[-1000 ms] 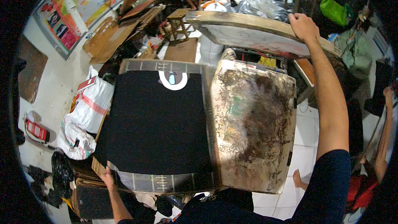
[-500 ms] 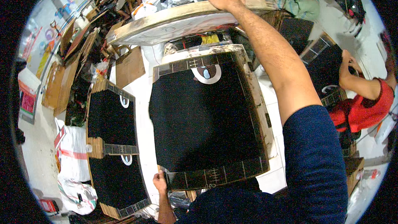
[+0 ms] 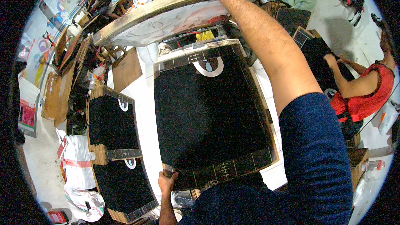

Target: The person operates a manual screen printing press, repeatedly placing black skateboard decks under a screen, pulling a squeegee across the screen to apply ink, and lifting the screen to reveal the printed logo. The person handles multiple decks one at a time and stacks them nearby.

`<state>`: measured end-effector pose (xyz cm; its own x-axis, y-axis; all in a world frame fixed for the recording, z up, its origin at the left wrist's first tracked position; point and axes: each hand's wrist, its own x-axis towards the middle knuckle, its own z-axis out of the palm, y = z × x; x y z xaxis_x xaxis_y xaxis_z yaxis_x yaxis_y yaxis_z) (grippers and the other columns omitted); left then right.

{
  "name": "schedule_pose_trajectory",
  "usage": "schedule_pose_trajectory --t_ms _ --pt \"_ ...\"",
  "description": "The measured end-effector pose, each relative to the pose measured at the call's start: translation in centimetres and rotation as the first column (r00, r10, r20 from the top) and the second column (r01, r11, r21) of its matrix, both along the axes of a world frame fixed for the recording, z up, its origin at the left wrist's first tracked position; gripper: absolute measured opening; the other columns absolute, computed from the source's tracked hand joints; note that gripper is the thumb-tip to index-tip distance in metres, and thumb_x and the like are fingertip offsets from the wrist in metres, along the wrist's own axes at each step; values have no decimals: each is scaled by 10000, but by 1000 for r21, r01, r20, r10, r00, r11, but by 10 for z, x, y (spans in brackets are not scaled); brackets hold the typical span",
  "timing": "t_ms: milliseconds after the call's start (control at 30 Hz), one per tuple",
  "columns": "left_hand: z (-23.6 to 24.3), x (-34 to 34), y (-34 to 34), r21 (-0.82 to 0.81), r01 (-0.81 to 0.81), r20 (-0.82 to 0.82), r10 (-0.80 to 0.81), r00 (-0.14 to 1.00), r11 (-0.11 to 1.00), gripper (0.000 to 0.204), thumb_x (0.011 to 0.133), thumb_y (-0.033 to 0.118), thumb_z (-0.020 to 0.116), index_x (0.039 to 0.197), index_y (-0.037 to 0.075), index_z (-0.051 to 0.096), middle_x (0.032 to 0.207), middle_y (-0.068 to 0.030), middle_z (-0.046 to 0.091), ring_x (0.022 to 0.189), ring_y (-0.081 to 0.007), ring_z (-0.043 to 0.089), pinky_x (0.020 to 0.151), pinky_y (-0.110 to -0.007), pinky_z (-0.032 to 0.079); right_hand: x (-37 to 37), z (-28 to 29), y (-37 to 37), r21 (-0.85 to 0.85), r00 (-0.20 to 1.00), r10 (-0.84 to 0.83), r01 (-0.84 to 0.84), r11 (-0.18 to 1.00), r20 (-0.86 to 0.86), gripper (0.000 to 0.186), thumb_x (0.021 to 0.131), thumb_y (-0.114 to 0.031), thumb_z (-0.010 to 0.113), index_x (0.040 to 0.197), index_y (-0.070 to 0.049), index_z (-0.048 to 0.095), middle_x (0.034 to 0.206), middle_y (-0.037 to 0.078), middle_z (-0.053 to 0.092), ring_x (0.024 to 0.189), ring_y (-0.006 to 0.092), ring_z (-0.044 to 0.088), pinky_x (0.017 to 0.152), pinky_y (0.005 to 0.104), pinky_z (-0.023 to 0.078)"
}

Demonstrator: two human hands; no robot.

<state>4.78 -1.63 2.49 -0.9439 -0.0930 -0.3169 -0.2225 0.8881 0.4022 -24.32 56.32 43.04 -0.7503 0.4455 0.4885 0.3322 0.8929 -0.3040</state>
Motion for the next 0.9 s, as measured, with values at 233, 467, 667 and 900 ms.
schedule_pose_trajectory --t_ms 233,467,667,900 --pt "20 -20 17 -46 21 32 -19 999 999 711 685 456 940 1040 -60 602 941 -278 725 920 -462 715 822 -499 560 -6 5 4 53 1000 14 -13 999 -5 590 899 -542 535 1068 -30 775 1124 278 720 1110 437 690 981 510 544" --pt "16 -22 18 6 46 -13 -46 999 999 754 699 420 936 1142 -47 543 961 -273 727 935 -451 718 841 -488 562 -11 6 7 44 1000 5 -5 999 4 655 901 -568 509 1075 9 764 1134 299 709 1112 442 689 975 518 545" --pt "-23 -27 10 -8 36 94 -35 995 999 821 696 429 946 1191 -32 481 1101 -270 683 1024 -448 683 890 -481 548 2 3 -2 3 1000 -4 4 1000 10 578 887 -505 535 1035 -3 782 1125 276 722 1111 415 701 974 484 552" --pt "-4 -70 40 -77 147 -60 -152 987 986 990 735 441 896 1444 -74 434 1356 -320 549 1269 -475 535 1089 -556 423 57 -63 -22 19 995 95 -95 995 -39 440 949 -483 543 977 -114 780 966 166 761 938 357 738 844 495 578"
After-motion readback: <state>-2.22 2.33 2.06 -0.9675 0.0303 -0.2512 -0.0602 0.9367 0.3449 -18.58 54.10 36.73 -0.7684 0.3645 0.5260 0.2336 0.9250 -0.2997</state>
